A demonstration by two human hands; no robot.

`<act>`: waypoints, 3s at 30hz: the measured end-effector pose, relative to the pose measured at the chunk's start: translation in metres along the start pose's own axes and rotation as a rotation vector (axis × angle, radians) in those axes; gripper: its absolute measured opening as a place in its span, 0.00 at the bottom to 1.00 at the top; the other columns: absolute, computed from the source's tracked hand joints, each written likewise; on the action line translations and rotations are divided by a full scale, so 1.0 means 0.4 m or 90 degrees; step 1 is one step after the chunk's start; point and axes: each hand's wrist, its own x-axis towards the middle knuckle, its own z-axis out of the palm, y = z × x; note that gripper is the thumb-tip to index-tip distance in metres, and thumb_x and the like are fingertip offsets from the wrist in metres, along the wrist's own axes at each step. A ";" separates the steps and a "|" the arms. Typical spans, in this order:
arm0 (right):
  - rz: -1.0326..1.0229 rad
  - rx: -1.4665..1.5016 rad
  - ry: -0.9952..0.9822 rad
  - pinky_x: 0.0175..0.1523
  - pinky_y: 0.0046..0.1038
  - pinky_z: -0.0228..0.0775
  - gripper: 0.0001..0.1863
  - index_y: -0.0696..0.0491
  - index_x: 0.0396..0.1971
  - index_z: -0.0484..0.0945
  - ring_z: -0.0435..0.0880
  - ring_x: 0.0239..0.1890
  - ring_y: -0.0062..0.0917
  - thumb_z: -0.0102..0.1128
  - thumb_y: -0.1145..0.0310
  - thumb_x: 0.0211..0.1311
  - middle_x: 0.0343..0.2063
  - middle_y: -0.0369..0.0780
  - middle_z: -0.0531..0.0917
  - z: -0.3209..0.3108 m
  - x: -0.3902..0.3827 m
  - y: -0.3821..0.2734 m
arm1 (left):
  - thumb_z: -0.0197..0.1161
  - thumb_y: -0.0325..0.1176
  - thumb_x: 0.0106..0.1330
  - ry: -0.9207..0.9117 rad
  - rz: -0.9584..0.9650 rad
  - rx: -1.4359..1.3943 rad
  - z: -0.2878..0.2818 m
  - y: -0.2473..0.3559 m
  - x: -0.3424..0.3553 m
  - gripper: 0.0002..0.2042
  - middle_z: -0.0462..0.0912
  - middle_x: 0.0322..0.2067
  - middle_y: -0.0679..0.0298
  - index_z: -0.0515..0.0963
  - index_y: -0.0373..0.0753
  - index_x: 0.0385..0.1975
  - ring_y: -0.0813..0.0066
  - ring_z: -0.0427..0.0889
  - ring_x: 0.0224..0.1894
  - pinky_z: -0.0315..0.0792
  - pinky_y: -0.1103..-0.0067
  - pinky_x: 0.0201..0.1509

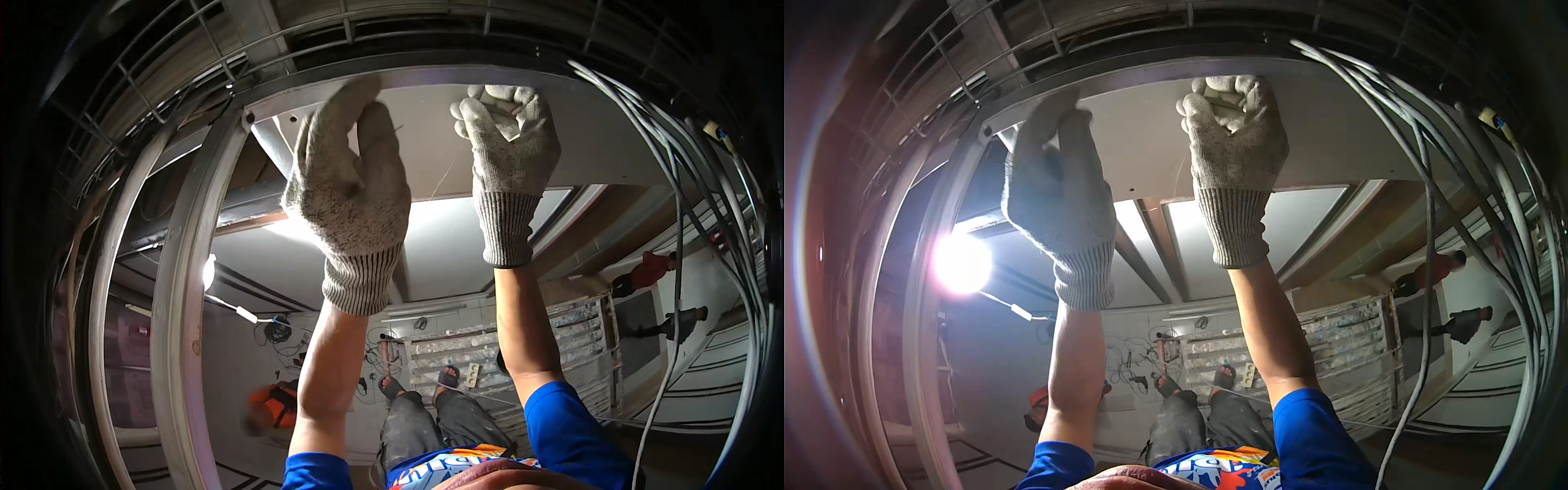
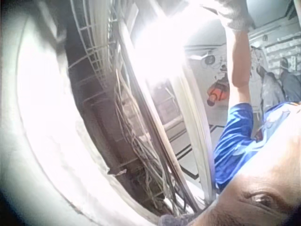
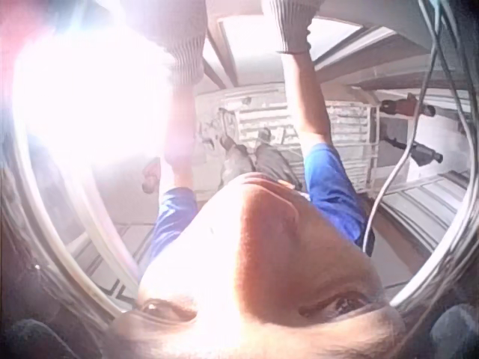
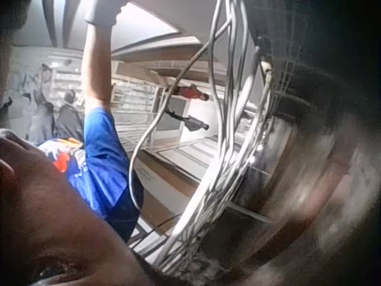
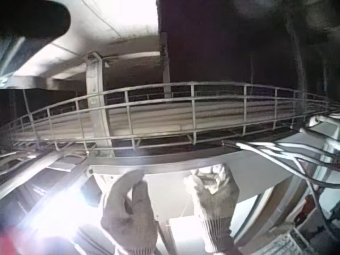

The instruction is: The person prepares the wiring and mounts a circular LED ceiling light fixture while standing on a scaffold.

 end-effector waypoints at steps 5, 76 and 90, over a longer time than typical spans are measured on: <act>-0.083 -0.226 -0.008 0.46 0.25 0.82 0.10 0.58 0.44 0.83 0.89 0.38 0.22 0.69 0.71 0.66 0.37 0.41 0.88 -0.030 0.018 0.025 | 0.65 0.29 0.71 -0.380 -0.373 -0.179 0.033 -0.035 -0.039 0.10 0.90 0.37 0.57 0.84 0.35 0.49 0.80 0.86 0.32 0.80 0.81 0.39; -0.093 -0.046 0.084 0.41 0.26 0.72 0.07 0.52 0.29 0.76 0.76 0.28 0.19 0.67 0.71 0.61 0.26 0.35 0.79 0.069 -0.010 0.044 | 0.57 0.46 0.69 -0.380 0.055 0.455 -0.045 0.013 0.194 0.18 0.81 0.21 0.56 0.86 0.38 0.42 0.70 0.84 0.28 0.77 0.68 0.39; -0.138 -0.031 0.034 0.46 0.25 0.76 0.03 0.53 0.32 0.78 0.80 0.32 0.19 0.65 0.75 0.65 0.30 0.36 0.84 0.056 -0.012 0.037 | 0.68 0.43 0.61 -0.328 -0.326 0.301 -0.013 0.068 0.217 0.19 0.84 0.22 0.61 0.88 0.40 0.48 0.76 0.82 0.22 0.80 0.74 0.34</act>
